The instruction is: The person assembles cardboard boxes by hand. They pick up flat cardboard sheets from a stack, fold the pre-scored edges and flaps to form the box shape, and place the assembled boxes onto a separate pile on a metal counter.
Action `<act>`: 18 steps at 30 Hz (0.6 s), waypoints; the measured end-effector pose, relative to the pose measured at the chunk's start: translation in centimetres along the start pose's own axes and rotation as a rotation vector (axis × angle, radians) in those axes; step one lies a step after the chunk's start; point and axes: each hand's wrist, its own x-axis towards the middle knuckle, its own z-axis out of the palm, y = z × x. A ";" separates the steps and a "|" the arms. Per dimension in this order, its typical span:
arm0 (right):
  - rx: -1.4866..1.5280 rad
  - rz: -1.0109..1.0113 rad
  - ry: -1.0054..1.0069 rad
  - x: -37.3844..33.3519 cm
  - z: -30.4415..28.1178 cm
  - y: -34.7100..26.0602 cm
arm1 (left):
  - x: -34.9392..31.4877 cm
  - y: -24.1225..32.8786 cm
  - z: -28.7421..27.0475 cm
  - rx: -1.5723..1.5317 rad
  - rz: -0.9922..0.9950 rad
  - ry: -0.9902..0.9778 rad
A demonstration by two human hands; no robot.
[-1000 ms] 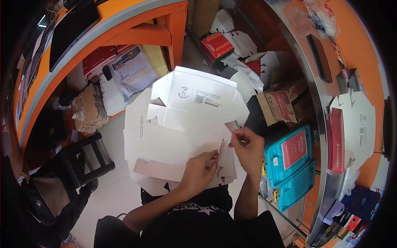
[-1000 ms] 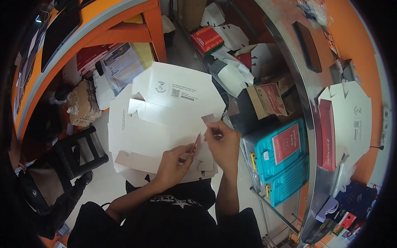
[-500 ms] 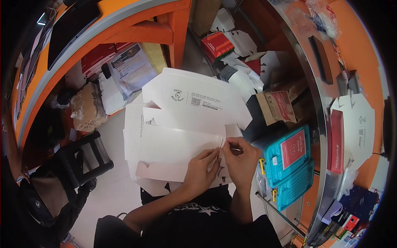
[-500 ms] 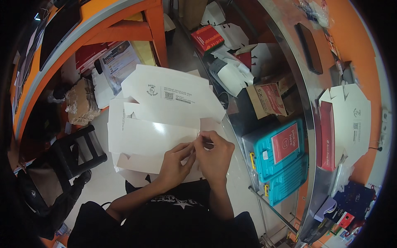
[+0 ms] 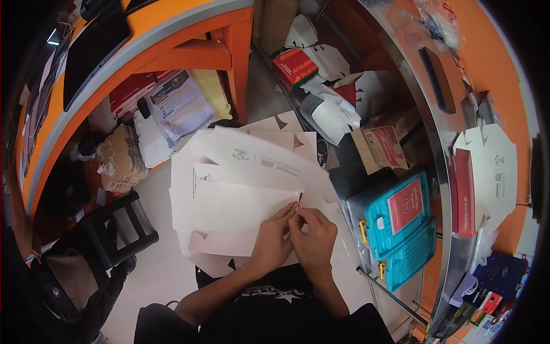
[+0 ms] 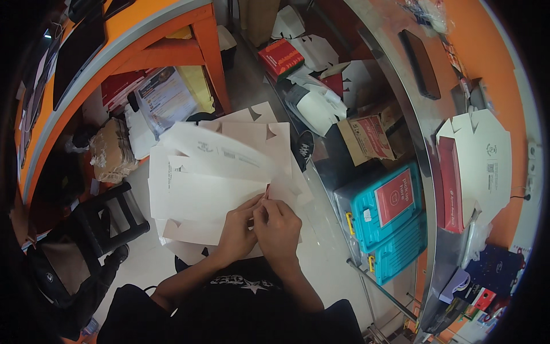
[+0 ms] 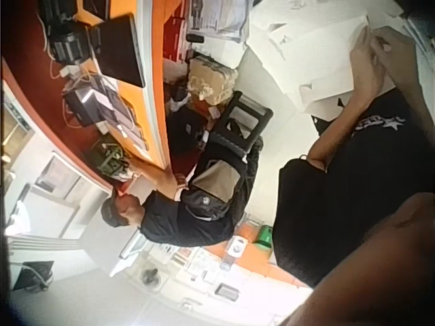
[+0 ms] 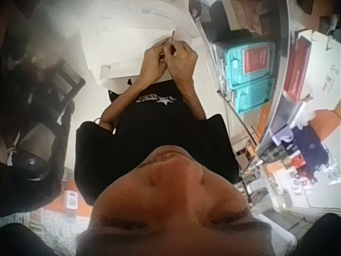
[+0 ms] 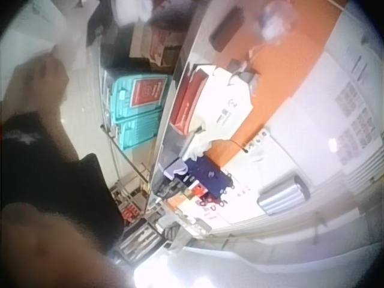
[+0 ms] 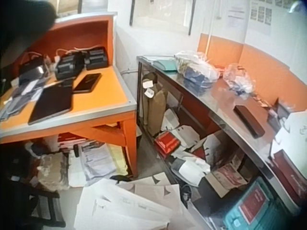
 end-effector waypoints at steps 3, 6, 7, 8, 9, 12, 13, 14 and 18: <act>-0.018 -0.016 -0.033 -0.6 0.1 0.5 | 0.0 0.1 -0.4 -0.033 -0.022 0.007; 0.137 0.021 -0.063 -0.1 -0.2 1.3 | 0.3 0.3 -0.8 0.005 -0.028 0.008; 0.264 0.075 -0.088 0.0 -0.3 1.7 | 0.4 0.5 -0.9 0.015 -0.034 0.017; 0.263 0.080 -0.057 0.0 -0.6 2.4 | 0.7 0.9 -0.7 0.024 -0.019 -0.009; 0.434 0.138 -0.113 -0.2 -0.7 3.2 | 1.0 1.4 -0.5 0.001 -0.076 0.007; 0.799 0.246 -0.205 -0.4 -2.4 2.9 | 1.0 3.1 -0.2 0.035 -0.088 0.057; 0.971 0.303 -0.291 -0.6 -3.4 2.6 | 0.9 3.8 -0.1 0.050 -0.069 0.120; 1.008 0.213 -0.331 -1.1 -3.7 3.7 | 0.5 5.0 -0.2 0.070 -0.046 0.120; 1.169 0.036 -0.216 -0.1 -7.9 0.5 | 0.3 7.6 -0.4 0.211 0.223 0.247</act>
